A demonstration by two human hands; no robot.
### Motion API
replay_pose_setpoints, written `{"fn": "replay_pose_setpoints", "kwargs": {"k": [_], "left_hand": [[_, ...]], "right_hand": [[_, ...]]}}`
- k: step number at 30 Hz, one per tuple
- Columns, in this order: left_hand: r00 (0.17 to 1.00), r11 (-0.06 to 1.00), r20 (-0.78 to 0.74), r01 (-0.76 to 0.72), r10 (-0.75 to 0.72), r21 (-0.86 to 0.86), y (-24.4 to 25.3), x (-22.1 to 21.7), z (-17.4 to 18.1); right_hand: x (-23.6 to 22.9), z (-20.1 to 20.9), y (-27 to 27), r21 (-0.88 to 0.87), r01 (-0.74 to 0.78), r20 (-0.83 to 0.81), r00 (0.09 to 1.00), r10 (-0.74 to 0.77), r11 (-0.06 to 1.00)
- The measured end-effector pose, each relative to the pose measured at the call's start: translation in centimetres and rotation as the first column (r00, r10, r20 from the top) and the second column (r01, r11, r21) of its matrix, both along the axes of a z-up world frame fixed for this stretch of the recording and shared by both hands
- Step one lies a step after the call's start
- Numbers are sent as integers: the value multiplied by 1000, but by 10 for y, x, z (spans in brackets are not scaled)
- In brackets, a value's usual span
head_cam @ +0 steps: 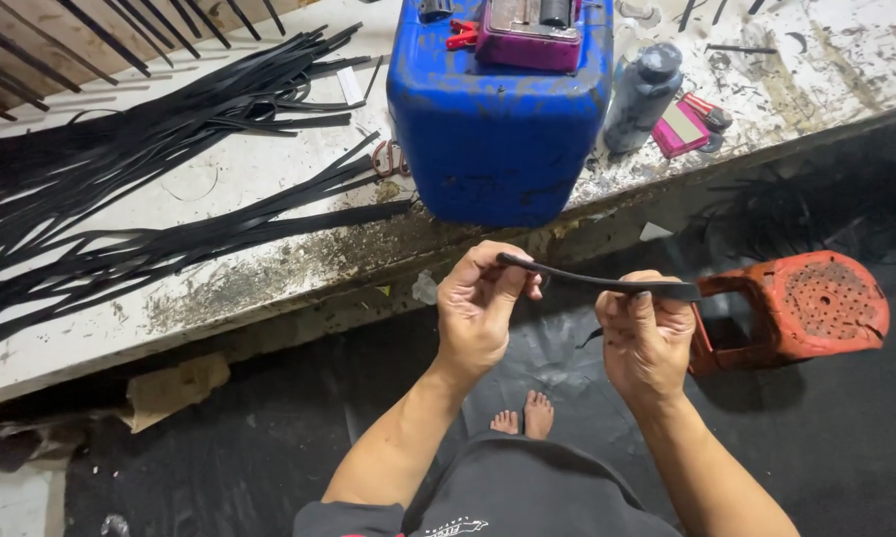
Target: The person picks up black rubber strips, uses a green clip to secure one end, and hangs the strip on a wall-mounted rack. They then use a manual roller tool to flatten and smooth the strip before repeating the process with another strip.
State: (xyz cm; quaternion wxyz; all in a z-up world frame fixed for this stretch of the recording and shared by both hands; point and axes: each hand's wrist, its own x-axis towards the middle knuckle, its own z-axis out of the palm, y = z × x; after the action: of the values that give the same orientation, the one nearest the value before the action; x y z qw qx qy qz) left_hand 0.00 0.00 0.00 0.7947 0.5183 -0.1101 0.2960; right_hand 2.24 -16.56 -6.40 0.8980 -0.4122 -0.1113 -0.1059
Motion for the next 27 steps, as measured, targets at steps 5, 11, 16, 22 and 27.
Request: {"fn": "replay_pose_setpoints", "kwargs": {"k": [5,11,16,22,27], "left_hand": [[999,1000,27,30,-30,-3,0,2,2],[998,999,34,47,-47,-14,0,5,0],[999,997,-10,44,-45,-56,-5,4,-15],[988,995,-117,103,-101,13,-35,-3,-14],[994,989,-99,66,-53,135,-30,-2,3]], "right_hand": [[4,-4,-2,-15,12,38,999,-12,1000],[6,-3,-3,-20,11,62,998,-9,1000],[8,-9,1,-32,35,63,998,-33,999],[7,-4,21,-75,89,112,991,-80,993],[-5,27,37,35,42,83,996,-45,999]]}}
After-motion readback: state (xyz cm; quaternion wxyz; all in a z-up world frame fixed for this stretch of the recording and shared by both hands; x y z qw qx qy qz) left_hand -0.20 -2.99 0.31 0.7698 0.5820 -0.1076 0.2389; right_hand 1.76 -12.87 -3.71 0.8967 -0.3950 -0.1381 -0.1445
